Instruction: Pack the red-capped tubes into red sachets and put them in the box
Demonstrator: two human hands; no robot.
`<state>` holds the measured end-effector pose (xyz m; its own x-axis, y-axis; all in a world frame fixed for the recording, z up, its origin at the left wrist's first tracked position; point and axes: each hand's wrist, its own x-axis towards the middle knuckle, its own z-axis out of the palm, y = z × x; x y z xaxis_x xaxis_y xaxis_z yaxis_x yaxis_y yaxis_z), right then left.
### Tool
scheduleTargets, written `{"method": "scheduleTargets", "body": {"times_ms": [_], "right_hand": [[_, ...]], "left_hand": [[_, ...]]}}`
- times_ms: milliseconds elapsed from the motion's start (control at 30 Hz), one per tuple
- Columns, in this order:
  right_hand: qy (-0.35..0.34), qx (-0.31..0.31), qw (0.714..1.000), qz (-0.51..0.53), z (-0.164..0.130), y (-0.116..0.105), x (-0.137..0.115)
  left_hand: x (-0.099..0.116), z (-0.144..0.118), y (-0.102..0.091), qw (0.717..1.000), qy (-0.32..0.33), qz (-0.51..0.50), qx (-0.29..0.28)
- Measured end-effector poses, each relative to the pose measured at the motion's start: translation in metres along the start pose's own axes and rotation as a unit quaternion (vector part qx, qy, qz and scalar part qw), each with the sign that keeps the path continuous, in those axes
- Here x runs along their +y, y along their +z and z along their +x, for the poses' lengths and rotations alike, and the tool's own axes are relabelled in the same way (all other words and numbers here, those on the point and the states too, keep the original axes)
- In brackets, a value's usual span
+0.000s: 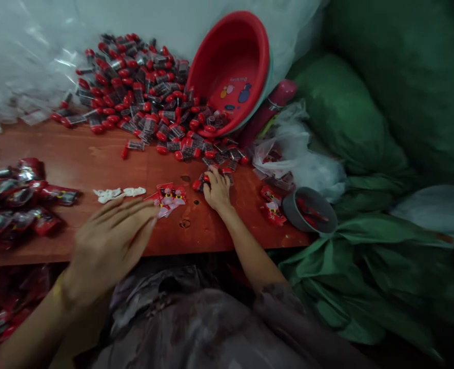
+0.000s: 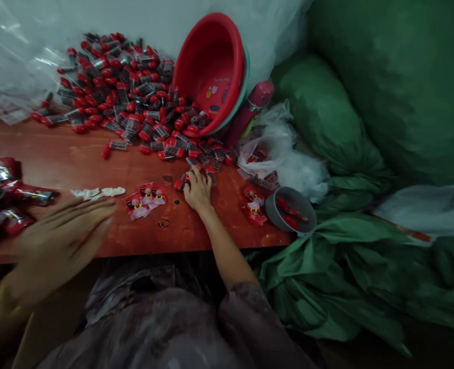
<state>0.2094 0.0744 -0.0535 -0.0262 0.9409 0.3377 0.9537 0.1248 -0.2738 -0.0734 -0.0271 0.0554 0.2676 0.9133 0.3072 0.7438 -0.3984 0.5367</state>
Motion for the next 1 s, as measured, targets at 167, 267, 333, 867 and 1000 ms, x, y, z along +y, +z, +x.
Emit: {"method": "scheduleTargets", "body": {"times_ms": [167,267,333,867,1000], "right_hand": [[-0.027,0.047,0.998,-0.014,-0.019,-0.004,-0.001],[-0.034,0.075,0.996,-0.021,-0.029,-0.005,-0.001],[-0.030,0.086,0.996,-0.019,-0.032,-0.004,0.001],[-0.019,0.085,0.996,0.027,-0.026,0.000,0.004],[-0.014,0.083,0.996,0.034,-0.027,-0.001,0.004]], "left_hand": [[-0.030,0.037,0.053,0.989,0.016,0.142,-0.024],[-0.036,0.055,0.074,0.980,-0.015,0.198,-0.008],[-0.041,0.061,0.069,0.969,-0.052,0.241,0.006],[-0.066,0.049,0.034,0.956,-0.130,0.260,0.034],[-0.025,0.072,0.070,0.980,0.001,0.200,-0.009]]}}
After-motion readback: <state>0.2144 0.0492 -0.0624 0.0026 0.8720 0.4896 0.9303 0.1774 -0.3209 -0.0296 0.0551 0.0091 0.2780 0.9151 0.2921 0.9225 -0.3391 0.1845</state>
